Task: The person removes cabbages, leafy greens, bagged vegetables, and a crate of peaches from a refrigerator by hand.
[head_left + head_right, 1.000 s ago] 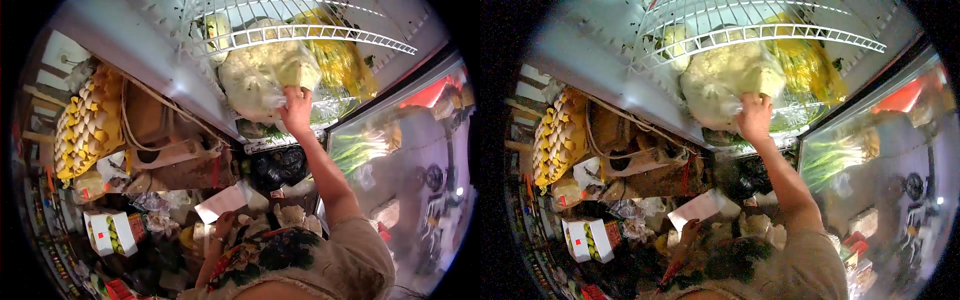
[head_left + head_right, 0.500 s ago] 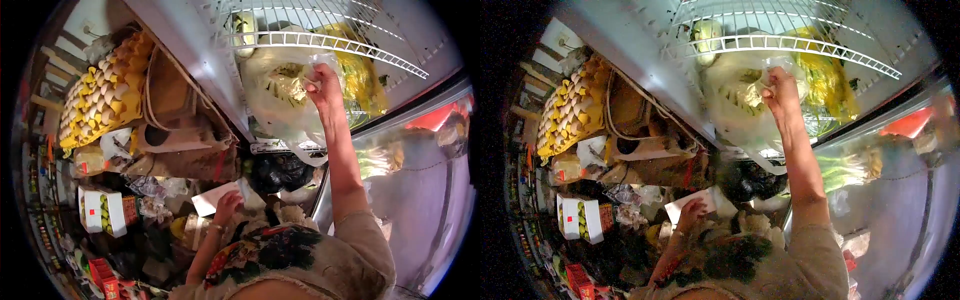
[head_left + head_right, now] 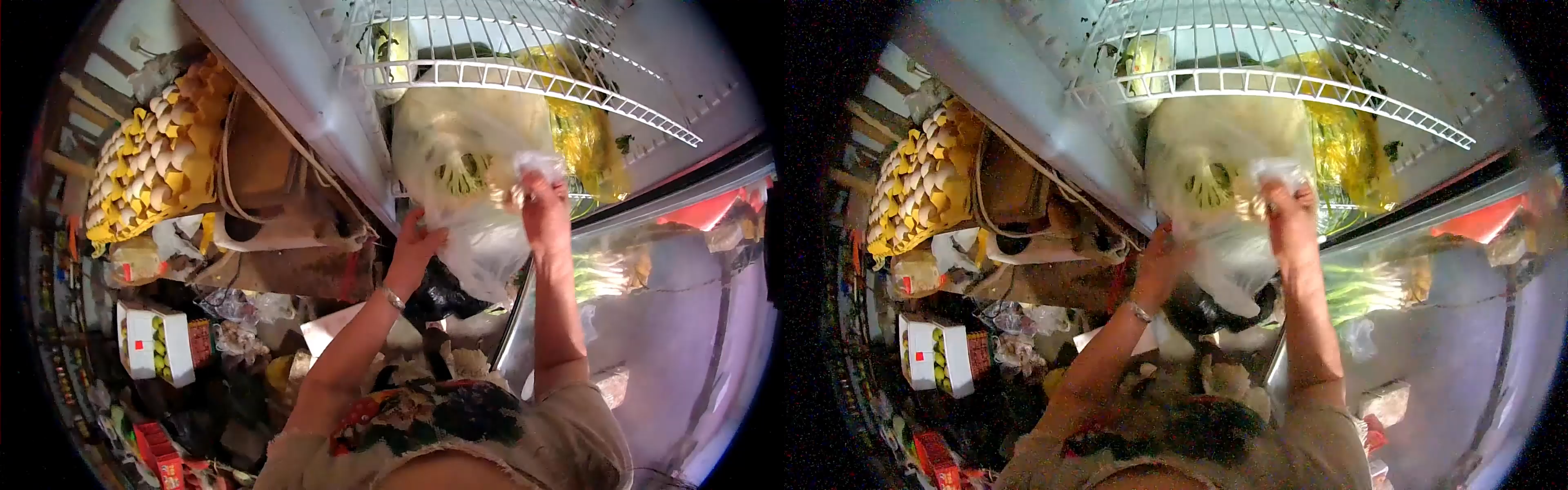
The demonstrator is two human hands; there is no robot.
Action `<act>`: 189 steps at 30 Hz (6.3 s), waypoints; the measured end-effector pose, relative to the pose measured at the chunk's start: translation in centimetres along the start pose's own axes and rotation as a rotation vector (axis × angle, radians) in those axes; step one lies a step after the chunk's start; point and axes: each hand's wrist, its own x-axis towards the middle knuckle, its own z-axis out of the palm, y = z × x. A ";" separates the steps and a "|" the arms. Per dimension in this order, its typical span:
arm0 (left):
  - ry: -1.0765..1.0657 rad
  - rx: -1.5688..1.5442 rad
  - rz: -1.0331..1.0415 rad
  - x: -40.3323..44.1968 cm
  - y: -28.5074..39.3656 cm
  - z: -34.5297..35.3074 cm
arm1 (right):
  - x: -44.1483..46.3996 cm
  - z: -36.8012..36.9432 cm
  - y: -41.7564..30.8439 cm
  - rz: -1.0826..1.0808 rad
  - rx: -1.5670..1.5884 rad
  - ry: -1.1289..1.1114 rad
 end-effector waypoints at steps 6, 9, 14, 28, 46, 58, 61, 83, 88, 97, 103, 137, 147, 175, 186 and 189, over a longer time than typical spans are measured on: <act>-0.053 0.050 0.189 -1.3 6.4 5.0 | -1.5 -0.5 -2.6 0.154 -0.369 -0.184; -0.096 0.348 0.257 -0.7 10.4 7.6 | -2.9 1.5 -2.3 -0.042 -0.911 -0.355; -0.363 0.849 0.918 -0.7 11.3 12.6 | -1.1 -1.4 1.3 -0.149 -0.998 -0.096; -0.233 0.004 -0.086 -1.1 6.3 1.2 | 0.0 2.6 -8.0 -0.147 0.167 0.141; -0.517 0.054 -0.003 -12.2 3.1 -5.7 | -23.1 6.9 -1.8 -0.052 0.009 0.004; -0.939 0.382 -0.346 -29.9 6.5 -5.0 | -42.2 11.8 -1.5 -0.430 0.022 0.500; -0.959 0.411 -0.582 -34.0 5.1 -2.9 | -48.7 12.6 -2.9 -0.518 0.008 0.666; -1.647 0.841 -0.934 -53.5 -9.9 6.6 | -120.1 29.9 2.6 -0.128 -1.459 3.034; -1.518 0.980 -0.900 -49.5 -11.3 5.6 | -125.9 30.2 16.2 -0.144 -0.547 3.448; -1.440 1.099 -0.957 -48.9 -12.2 5.0 | -126.6 26.0 28.2 0.408 0.138 3.230; -1.477 1.130 -1.028 -50.4 -13.3 4.5 | -120.0 28.1 19.6 0.951 -0.222 3.179; -0.228 1.147 1.440 -12.6 23.3 -2.1 | -43.0 7.2 1.3 0.027 -1.038 0.341; -0.201 1.944 1.558 5.5 30.2 11.7 | -22.3 -0.4 0.4 0.011 -1.001 0.130; -0.362 2.008 1.090 3.6 30.6 15.0 | 16.0 -9.2 2.4 -0.258 -1.165 0.198; -0.398 1.968 1.044 3.8 30.8 15.0 | 9.6 -6.2 -4.2 -0.445 -1.169 0.214; -0.410 1.960 1.038 3.6 31.0 15.1 | 12.5 -10.6 -4.7 -0.730 -1.520 0.485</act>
